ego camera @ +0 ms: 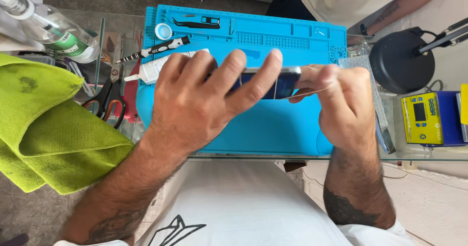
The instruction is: The person secures a smartphone with multiple rubber bands. They stretch and wrap the bands around the phone's length and width, creating a crisscross pattern to hold the device together.
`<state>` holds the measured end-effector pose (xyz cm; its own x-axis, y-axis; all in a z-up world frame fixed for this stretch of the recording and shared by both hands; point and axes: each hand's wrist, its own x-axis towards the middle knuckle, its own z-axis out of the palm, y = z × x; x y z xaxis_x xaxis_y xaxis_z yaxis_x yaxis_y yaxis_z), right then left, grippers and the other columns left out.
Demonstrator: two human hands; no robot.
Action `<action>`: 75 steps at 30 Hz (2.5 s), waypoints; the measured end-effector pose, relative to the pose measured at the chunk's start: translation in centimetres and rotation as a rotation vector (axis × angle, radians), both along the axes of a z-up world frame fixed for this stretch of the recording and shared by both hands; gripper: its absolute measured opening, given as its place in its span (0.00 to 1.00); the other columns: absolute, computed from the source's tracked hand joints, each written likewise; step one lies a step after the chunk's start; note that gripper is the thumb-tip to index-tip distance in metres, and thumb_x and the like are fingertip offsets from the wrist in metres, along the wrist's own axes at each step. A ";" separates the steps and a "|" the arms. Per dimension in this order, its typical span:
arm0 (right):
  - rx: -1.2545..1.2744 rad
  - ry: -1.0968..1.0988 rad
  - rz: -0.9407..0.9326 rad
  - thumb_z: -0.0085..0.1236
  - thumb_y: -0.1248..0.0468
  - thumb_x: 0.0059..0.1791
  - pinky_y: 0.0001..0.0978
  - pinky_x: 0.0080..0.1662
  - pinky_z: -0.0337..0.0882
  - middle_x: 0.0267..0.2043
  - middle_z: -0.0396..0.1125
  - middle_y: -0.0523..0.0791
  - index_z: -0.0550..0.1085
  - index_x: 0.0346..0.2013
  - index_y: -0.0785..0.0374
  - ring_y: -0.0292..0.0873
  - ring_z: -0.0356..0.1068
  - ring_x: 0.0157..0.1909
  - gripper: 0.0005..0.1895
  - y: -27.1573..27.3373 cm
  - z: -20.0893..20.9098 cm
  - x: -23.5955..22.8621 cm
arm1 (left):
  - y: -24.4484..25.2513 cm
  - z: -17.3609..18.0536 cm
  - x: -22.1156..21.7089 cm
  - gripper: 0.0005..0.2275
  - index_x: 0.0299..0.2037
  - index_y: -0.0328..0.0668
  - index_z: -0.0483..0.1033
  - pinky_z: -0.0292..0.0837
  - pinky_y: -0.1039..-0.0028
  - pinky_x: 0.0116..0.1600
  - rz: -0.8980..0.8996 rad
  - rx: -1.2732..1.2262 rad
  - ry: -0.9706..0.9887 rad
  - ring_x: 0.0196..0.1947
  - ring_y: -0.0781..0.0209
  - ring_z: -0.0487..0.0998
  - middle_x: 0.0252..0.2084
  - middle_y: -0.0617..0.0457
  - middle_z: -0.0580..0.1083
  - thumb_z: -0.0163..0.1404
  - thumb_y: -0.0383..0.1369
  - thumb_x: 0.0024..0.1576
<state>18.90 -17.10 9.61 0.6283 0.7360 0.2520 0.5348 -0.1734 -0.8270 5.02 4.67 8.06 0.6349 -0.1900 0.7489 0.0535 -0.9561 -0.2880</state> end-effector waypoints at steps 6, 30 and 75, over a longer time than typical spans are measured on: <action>-0.231 -0.205 0.074 0.46 0.53 0.66 0.38 0.29 0.38 0.22 0.39 0.37 0.61 0.20 0.59 0.35 0.37 0.26 0.30 0.8 1.7 0.6 | -0.9 0.6 -0.7 0.11 0.67 0.59 0.72 0.69 0.76 0.41 0.030 0.157 0.144 0.35 0.67 0.67 0.52 0.64 0.74 0.55 0.39 0.78; -0.458 -0.235 0.203 0.70 0.61 0.54 0.28 0.32 0.66 0.25 0.73 0.35 0.81 0.29 0.54 0.32 0.67 0.24 0.09 3.3 6.0 3.3 | -1.7 -0.2 -1.3 0.10 0.65 0.54 0.76 0.67 0.73 0.38 -0.001 0.051 0.237 0.36 0.66 0.69 0.54 0.64 0.78 0.53 0.34 0.76; -0.245 -0.078 1.017 0.53 0.58 0.60 0.37 0.41 0.74 0.40 0.72 0.43 0.73 0.42 0.60 0.46 0.73 0.39 0.09 3.3 3.8 4.2 | -0.6 -1.2 -3.6 0.29 0.61 0.45 0.72 0.70 0.62 0.36 -0.497 -0.217 0.564 0.34 0.55 0.72 0.44 0.57 0.73 0.69 0.42 0.51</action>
